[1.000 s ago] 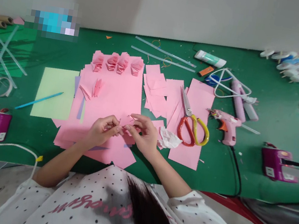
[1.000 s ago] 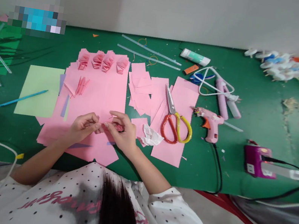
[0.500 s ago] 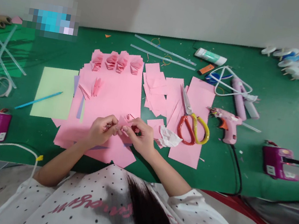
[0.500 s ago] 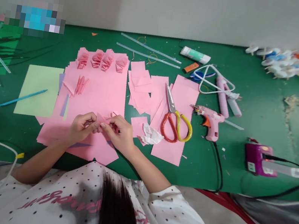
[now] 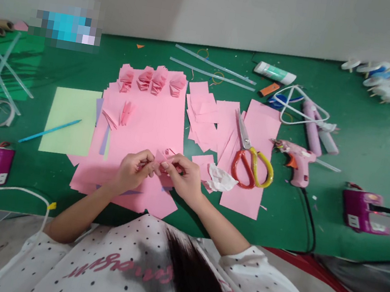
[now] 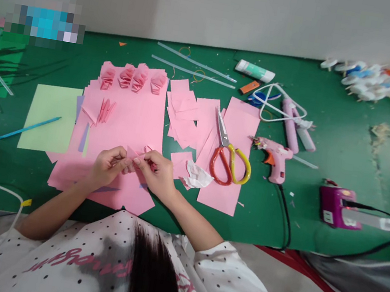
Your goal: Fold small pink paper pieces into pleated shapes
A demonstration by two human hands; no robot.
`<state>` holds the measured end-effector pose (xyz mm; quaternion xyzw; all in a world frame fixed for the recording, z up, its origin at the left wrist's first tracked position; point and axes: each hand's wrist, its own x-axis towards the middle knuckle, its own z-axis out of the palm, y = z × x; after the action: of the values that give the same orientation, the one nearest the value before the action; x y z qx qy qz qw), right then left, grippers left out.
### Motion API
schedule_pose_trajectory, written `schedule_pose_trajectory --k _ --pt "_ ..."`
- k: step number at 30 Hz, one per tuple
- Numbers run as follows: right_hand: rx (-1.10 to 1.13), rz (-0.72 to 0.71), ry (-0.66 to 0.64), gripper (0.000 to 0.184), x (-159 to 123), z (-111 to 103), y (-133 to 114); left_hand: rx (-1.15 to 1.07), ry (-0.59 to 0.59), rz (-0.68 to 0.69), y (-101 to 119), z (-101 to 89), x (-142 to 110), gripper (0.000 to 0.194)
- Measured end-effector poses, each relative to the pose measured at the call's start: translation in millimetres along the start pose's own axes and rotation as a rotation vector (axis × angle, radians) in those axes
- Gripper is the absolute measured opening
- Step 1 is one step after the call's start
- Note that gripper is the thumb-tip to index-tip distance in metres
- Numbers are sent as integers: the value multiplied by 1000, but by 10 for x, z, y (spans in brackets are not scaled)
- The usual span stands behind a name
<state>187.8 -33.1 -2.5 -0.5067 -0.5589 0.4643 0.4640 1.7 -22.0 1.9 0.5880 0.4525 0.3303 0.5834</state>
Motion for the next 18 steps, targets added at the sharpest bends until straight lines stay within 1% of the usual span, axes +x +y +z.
schedule_pose_trajectory --k 3,6,9,12,15,18 --pt "4 45 -11 41 5 -9 -26 3 -11 -9 4 6 1 34" --pt "13 71 -28 45 4 -15 -44 51 -1 -33 14 14 1 33" --pt "8 75 -39 44 -4 -13 -37 80 9 -48 16 23 2 32" --pt "0 88 -44 45 -9 -9 -21 68 14 -26 12 29 -7 33" --pt "38 95 -68 42 -3 -6 -12 46 14 -9 24 28 -21 35" --pt "73 82 -82 38 5 -5 -15 -9 -10 -41 55 20 -18 38"
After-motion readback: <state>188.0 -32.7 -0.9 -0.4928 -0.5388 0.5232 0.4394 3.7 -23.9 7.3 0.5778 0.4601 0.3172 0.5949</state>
